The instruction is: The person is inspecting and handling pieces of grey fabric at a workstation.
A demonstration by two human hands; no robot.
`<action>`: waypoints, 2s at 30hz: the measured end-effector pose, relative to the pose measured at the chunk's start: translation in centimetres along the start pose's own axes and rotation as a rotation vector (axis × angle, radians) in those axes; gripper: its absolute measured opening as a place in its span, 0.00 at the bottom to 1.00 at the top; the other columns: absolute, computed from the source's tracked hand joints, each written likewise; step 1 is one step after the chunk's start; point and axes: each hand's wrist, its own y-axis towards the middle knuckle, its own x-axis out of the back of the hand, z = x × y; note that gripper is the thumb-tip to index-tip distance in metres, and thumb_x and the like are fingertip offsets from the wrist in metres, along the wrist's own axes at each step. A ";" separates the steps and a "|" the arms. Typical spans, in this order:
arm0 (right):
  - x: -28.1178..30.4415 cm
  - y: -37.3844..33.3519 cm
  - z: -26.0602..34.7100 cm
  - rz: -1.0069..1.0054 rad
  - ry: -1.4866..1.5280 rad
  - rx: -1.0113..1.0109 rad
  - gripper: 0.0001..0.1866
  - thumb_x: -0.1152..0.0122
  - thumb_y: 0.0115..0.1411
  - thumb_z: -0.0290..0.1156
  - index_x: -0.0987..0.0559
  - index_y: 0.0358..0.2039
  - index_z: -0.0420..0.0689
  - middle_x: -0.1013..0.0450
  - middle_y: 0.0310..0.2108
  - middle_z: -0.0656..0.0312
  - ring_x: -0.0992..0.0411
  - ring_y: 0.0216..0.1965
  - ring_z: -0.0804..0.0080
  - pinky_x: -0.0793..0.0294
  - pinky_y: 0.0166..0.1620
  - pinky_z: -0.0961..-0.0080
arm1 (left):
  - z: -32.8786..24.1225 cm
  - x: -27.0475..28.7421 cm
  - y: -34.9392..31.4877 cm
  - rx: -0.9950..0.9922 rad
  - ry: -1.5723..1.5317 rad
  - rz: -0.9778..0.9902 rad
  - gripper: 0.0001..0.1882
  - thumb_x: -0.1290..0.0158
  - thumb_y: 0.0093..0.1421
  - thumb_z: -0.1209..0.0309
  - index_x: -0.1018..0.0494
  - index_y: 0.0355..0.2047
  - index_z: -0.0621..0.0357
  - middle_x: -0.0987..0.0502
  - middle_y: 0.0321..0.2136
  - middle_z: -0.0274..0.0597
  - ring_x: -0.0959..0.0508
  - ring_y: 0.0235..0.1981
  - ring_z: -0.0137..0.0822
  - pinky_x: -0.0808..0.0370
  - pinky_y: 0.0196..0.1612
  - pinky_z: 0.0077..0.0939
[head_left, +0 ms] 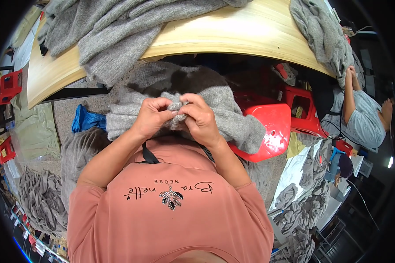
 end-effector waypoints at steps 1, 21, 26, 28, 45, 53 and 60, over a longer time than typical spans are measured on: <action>0.1 0.3 -0.2 0.034 0.066 -0.034 0.11 0.50 0.40 0.11 0.28 0.26 0.37 0.30 0.32 0.55 0.31 0.31 0.67 0.32 0.32 0.77 | 0.0 0.1 0.1 -0.030 0.002 0.012 0.03 0.49 0.49 0.81 0.26 0.24 0.63 0.28 0.18 0.28 0.33 0.19 0.17 0.37 0.21 0.12; -2.2 -0.9 -1.3 0.004 -0.007 -0.398 0.03 0.49 0.45 0.21 0.33 0.19 0.39 0.34 0.19 0.51 0.32 0.21 0.51 0.36 0.23 0.61 | 1.5 0.0 -0.6 -0.495 0.681 -0.189 0.06 0.53 0.45 0.83 0.29 0.25 0.65 0.29 0.16 0.39 0.31 0.17 0.29 0.34 0.21 0.22; -2.5 -0.7 -1.3 -0.132 -0.324 -0.108 0.02 0.50 0.45 0.20 0.31 0.23 0.40 0.31 0.21 0.51 0.31 0.20 0.56 0.33 0.22 0.68 | 0.9 -0.7 -0.7 -0.632 0.811 -0.205 0.08 0.53 0.43 0.83 0.29 0.26 0.64 0.30 0.19 0.47 0.28 0.20 0.44 0.31 0.24 0.30; -2.2 -0.6 -1.1 -0.168 -0.301 -0.058 0.04 0.50 0.45 0.20 0.29 0.25 0.40 0.31 0.21 0.51 0.30 0.20 0.58 0.32 0.22 0.71 | -0.2 -1.4 -0.6 -0.630 0.853 -0.229 0.08 0.53 0.42 0.83 0.30 0.25 0.62 0.29 0.19 0.47 0.28 0.21 0.45 0.31 0.25 0.32; 0.0 0.9 -0.7 0.087 -0.130 0.108 0.08 0.46 0.44 0.20 0.27 0.29 0.38 0.30 0.29 0.57 0.32 0.27 0.64 0.36 0.38 0.71 | -2.5 1.7 -0.3 -0.153 0.405 0.041 0.02 0.46 0.48 0.78 0.26 0.24 0.64 0.26 0.19 0.29 0.31 0.23 0.17 0.34 0.26 0.13; -0.3 0.0 -0.3 0.082 0.773 -0.600 0.04 0.47 0.54 0.23 0.25 0.26 0.37 0.32 0.20 0.71 0.40 0.20 0.89 0.41 0.24 0.90 | -1.3 2.1 -0.3 0.036 0.279 0.066 0.02 0.47 0.51 0.76 0.28 0.23 0.62 0.29 0.18 0.25 0.35 0.20 0.16 0.38 0.22 0.12; 0.0 -0.3 -1.0 0.050 0.908 -0.662 0.04 0.44 0.53 0.25 0.25 0.26 0.38 0.33 0.19 0.72 0.41 0.20 0.89 0.44 0.22 0.91 | -1.2 2.0 0.1 0.056 0.045 0.093 0.05 0.47 0.53 0.73 0.27 0.24 0.61 0.27 0.20 0.28 0.32 0.22 0.17 0.36 0.26 0.12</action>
